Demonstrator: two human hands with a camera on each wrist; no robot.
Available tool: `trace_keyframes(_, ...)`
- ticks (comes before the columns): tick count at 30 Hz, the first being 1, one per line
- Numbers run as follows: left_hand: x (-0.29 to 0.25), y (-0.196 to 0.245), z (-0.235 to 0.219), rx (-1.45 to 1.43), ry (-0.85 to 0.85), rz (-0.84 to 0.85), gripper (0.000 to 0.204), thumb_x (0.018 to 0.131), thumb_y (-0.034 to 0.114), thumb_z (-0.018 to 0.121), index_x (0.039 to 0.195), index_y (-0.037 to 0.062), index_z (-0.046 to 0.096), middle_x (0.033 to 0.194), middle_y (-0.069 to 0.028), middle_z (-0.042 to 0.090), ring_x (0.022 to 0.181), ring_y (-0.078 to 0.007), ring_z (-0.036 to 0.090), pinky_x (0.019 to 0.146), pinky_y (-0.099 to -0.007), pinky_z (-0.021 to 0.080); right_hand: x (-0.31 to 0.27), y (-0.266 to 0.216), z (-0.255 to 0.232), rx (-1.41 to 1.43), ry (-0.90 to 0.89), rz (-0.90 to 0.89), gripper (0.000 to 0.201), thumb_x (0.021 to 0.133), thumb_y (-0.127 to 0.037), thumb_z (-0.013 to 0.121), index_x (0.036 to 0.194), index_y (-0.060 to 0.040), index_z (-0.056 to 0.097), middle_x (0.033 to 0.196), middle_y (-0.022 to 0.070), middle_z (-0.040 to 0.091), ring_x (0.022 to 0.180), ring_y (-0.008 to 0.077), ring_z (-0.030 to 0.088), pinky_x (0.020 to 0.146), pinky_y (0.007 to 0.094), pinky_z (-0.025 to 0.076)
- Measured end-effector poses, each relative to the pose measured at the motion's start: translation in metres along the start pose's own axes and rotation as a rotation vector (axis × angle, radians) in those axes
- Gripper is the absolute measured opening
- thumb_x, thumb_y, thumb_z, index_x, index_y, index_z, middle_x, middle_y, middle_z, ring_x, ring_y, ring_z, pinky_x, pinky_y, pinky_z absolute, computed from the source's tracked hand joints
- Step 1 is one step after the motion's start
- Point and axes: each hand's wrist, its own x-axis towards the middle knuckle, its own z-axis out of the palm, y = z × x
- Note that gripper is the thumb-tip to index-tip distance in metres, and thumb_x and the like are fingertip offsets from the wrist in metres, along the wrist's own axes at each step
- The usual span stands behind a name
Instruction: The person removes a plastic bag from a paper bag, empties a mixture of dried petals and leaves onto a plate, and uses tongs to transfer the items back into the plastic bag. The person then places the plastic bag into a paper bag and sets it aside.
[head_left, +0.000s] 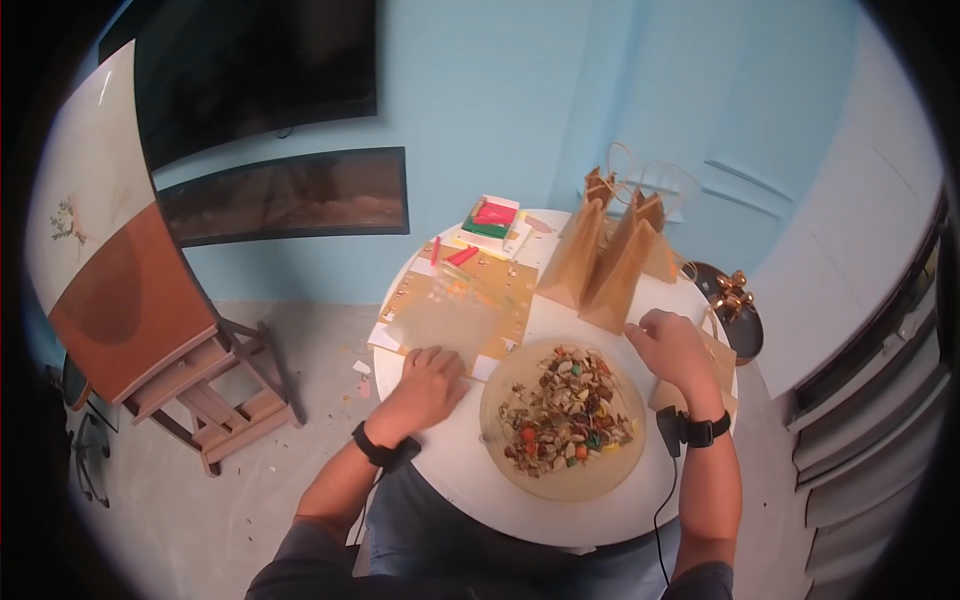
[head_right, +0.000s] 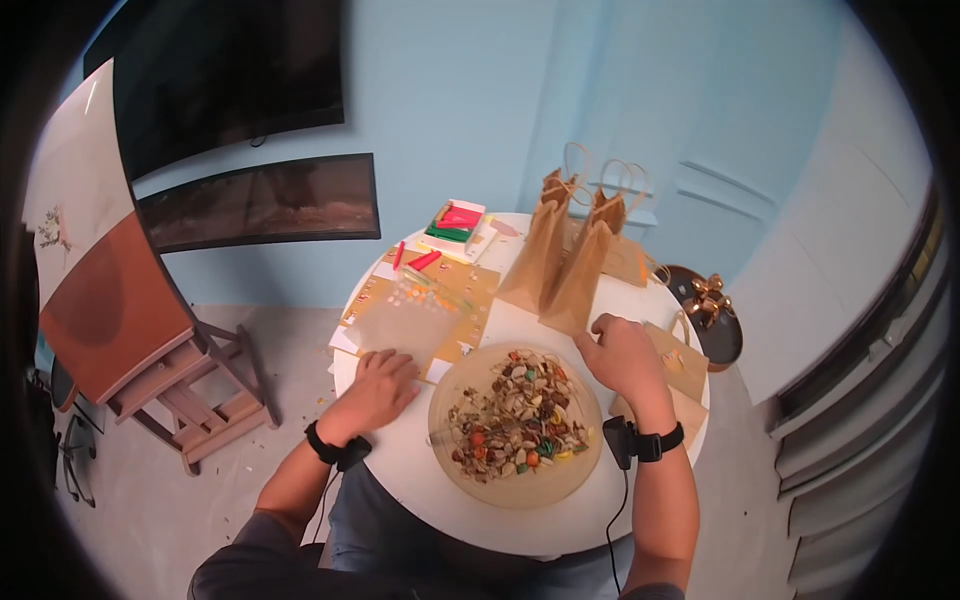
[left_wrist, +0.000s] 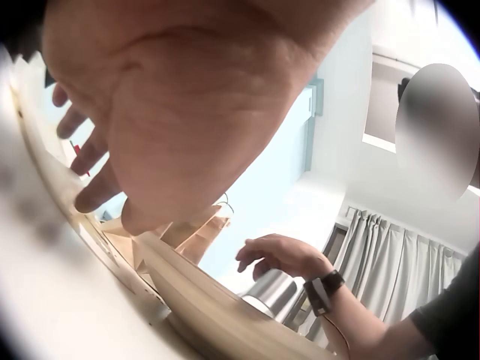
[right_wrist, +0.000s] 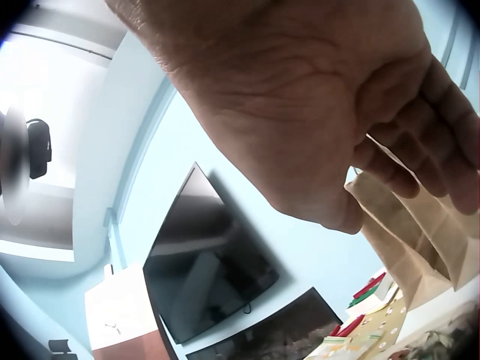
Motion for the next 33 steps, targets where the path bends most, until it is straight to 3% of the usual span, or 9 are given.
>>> trace_keyframes(5, 0.019, 0.003, -0.026, -0.198, -0.034, -0.126, 0.054, 0.114, 0.032, 0.068, 0.153, -0.0058, 0.065, 0.157, -0.0263, 0.065, 0.152, -0.0443, 0.054, 0.130, -0.0533, 0.038, -0.045, -0.013, -0.024, 0.093, 0.003, -0.005, 0.044, 0.104, -0.040, 0.078, 0.112, 0.0037, 0.084, 0.096, 0.0255, 0.083, 0.094, 0.0445, 0.081, 0.088, 0.0504, 0.063)
trace_keyframes(8, 0.031, -0.004, -0.024, -0.276, 0.179, -0.080, 0.055, 0.114, 0.031, 0.068, 0.154, -0.0067, 0.064, 0.159, -0.0274, 0.064, 0.152, -0.0454, 0.055, 0.129, -0.0530, 0.039, -0.065, -0.014, -0.023, 0.231, -0.039, -0.017, 0.044, 0.107, -0.040, 0.077, 0.112, 0.0041, 0.083, 0.094, 0.0230, 0.083, 0.092, 0.0389, 0.082, 0.085, 0.0466, 0.063)
trace_keyframes(12, 0.018, 0.081, -0.082, -0.204, 0.381, 0.065, 0.054, 0.108, 0.020, 0.075, 0.154, -0.0059, 0.062, 0.160, -0.0276, 0.063, 0.153, -0.0460, 0.055, 0.129, -0.0533, 0.039, -0.088, -0.004, 0.005, 0.665, -0.146, -0.025, 0.041, 0.115, -0.036, 0.071, 0.113, 0.0037, 0.081, 0.102, 0.0127, 0.083, 0.083, 0.0200, 0.082, 0.078, 0.0367, 0.064)
trace_keyframes(14, -0.016, 0.139, -0.101, -0.145, 0.400, 0.304, 0.060, 0.105, 0.019, 0.078, 0.158, -0.0019, 0.060, 0.160, -0.0268, 0.061, 0.153, -0.0464, 0.054, 0.128, -0.0570, 0.038, -0.108, -0.006, 0.010, 1.055, -0.266, 0.080, 0.040, 0.119, -0.033, 0.065, 0.128, 0.0044, 0.076, 0.115, 0.0116, 0.083, 0.099, 0.0200, 0.081, 0.089, 0.0361, 0.065)
trace_keyframes(17, -0.075, 0.222, -0.103, -0.186, -0.050, 0.520, 0.075, 0.103, 0.033, 0.082, 0.166, 0.0042, 0.054, 0.170, -0.0259, 0.052, 0.158, -0.0470, 0.049, 0.131, -0.0623, 0.035, -0.141, 0.020, 0.037, 1.867, -0.532, 0.037, 0.035, 0.119, -0.018, 0.064, 0.145, 0.0055, 0.068, 0.132, 0.0146, 0.080, 0.120, 0.0198, 0.077, 0.103, 0.0358, 0.062)
trace_keyframes(20, -0.112, 0.254, -0.076, -0.177, -0.234, 0.791, 0.084, 0.101, 0.044, 0.084, 0.170, 0.0065, 0.051, 0.176, -0.0265, 0.045, 0.163, -0.0471, 0.043, 0.133, -0.0645, 0.033, -0.189, 0.018, 0.030, 1.563, -0.077, 0.063, 0.028, 0.117, -0.011, 0.063, 0.138, 0.0061, 0.072, 0.126, 0.0139, 0.082, 0.114, 0.0211, 0.079, 0.101, 0.0375, 0.063)
trace_keyframes(24, -0.104, 0.262, -0.079, -0.179, -0.244, 0.761, 0.087, 0.101, 0.048, 0.083, 0.171, 0.0068, 0.051, 0.179, -0.0272, 0.041, 0.165, -0.0480, 0.041, 0.133, -0.0656, 0.033, -0.231, 0.067, 0.021, 1.382, -0.205, 0.060, 0.025, 0.115, -0.006, 0.064, 0.133, 0.0052, 0.076, 0.115, 0.0125, 0.084, 0.103, 0.0210, 0.081, 0.098, 0.0373, 0.063)
trace_keyframes(28, -0.062, 0.262, -0.085, -0.315, 0.047, 0.572, 0.082, 0.101, 0.031, 0.086, 0.170, 0.0042, 0.050, 0.172, -0.0279, 0.049, 0.160, -0.0484, 0.047, 0.131, -0.0549, 0.040, -0.264, 0.092, -0.002, 1.244, -0.420, -0.093, 0.023, 0.114, -0.005, 0.065, 0.132, 0.0064, 0.076, 0.110, 0.0123, 0.085, 0.097, 0.0202, 0.081, 0.094, 0.0368, 0.064)
trace_keyframes(33, -0.038, 0.267, -0.056, -0.482, -0.148, 0.336, 0.037, 0.102, 0.025, 0.088, 0.125, 0.0003, 0.073, 0.103, -0.0239, 0.071, 0.095, -0.0369, 0.069, 0.085, -0.0461, 0.055, -0.279, 0.093, -0.015, 1.061, -0.317, -0.139, 0.024, 0.111, -0.008, 0.073, 0.132, 0.0033, 0.075, 0.102, 0.0084, 0.082, 0.093, 0.0194, 0.080, 0.084, 0.0382, 0.063)
